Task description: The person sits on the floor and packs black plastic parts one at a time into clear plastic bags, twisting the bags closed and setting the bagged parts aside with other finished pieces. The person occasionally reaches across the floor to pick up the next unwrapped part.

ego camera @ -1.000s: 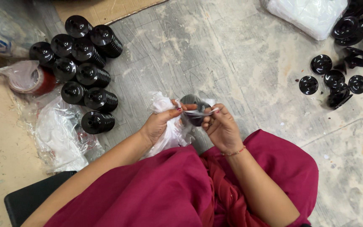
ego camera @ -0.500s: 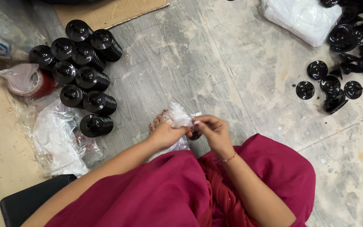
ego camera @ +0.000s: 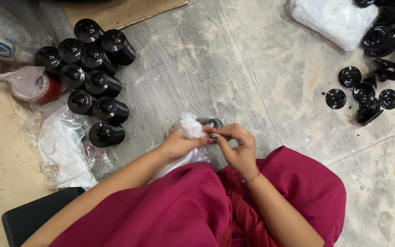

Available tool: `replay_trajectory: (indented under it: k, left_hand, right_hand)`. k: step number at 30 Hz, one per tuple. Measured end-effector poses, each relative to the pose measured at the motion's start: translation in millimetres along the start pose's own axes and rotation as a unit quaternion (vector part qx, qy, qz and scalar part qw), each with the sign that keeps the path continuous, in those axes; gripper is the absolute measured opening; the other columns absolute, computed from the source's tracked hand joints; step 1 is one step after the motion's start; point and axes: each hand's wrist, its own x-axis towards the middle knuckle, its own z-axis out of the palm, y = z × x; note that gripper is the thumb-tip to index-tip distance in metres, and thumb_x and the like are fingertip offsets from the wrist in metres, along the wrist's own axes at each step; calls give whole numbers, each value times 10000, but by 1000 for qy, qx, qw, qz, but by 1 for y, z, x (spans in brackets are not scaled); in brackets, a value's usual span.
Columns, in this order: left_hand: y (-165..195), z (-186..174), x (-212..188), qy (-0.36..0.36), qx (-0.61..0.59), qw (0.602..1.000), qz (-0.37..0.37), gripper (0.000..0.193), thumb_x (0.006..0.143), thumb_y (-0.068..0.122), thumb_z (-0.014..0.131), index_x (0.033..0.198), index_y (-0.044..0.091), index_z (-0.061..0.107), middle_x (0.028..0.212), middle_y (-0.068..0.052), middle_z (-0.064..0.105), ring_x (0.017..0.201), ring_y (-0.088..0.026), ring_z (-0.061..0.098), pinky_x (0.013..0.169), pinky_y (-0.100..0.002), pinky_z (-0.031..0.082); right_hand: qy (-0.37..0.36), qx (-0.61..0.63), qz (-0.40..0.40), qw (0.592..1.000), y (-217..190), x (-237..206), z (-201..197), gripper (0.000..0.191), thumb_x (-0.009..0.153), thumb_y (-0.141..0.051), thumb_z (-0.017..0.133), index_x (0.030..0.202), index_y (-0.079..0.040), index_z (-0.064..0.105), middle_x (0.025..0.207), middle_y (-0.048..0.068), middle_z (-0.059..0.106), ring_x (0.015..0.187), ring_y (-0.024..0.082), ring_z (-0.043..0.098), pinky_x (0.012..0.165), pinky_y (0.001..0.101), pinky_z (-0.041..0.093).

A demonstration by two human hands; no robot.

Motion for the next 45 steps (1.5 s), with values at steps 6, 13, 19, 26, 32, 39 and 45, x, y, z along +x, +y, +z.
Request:
replay_trajectory:
  k: [6,13,19,26,32,39,45]
  left_hand:
    - [-22,0,6,30,558,828,38,492,856,350,766,1301,155,686,1188,-140,682,1051,-364,592,928,-504,423]
    - [-17,-11,5,-24,127,992,-18,361,949,466,589,1158,212,739,1142,-70,764,1113,-250,699,1018,-412,534]
    - [-18,-7,0,1,414,910,30,262,965,334,662,1190,246,764,1077,-69,732,1072,-308,596,969,-459,322]
    - [-23,-6,9,41,-146,988,-33,263,975,192,683,1173,29,743,1024,-96,747,1021,-201,683,962,-343,516]
    - [1,-3,8,105,-251,953,-134,262,882,123,750,1103,-17,752,1062,-90,775,1041,-187,707,950,-319,524]
    - [21,-5,0,46,-306,935,-171,251,807,62,761,1048,-6,741,977,-124,765,912,-226,741,851,-364,598]
    - [34,-2,-4,32,-264,946,-187,254,771,28,798,1012,-22,734,934,-139,763,866,-228,742,804,-355,602]
  right_hand:
    - [-82,-15,-113,990,-11,3,1,126,853,37,739,962,-24,760,1090,98,784,955,163,733,842,303,511]
    - [-27,111,54,992,-1,3,5,282,950,48,604,1207,-34,688,1239,93,626,976,136,665,743,264,572]
    - [-135,-83,22,987,4,14,1,364,878,71,636,1204,-70,716,1080,90,695,764,184,684,665,294,541]
    - [-39,-203,-84,975,-3,13,9,181,884,40,685,1016,-80,718,1016,72,732,826,278,707,694,359,556]
    - [23,-235,-186,954,-9,6,11,223,883,24,736,1063,-108,733,1056,80,704,911,276,709,753,372,571]
    - [-95,1,-41,995,4,7,3,462,829,-50,733,1280,-1,647,1494,200,493,1398,351,505,1134,425,419]
    - [-156,80,41,984,26,8,8,230,820,-35,781,1048,-8,760,1600,207,440,1496,344,423,1195,428,343]
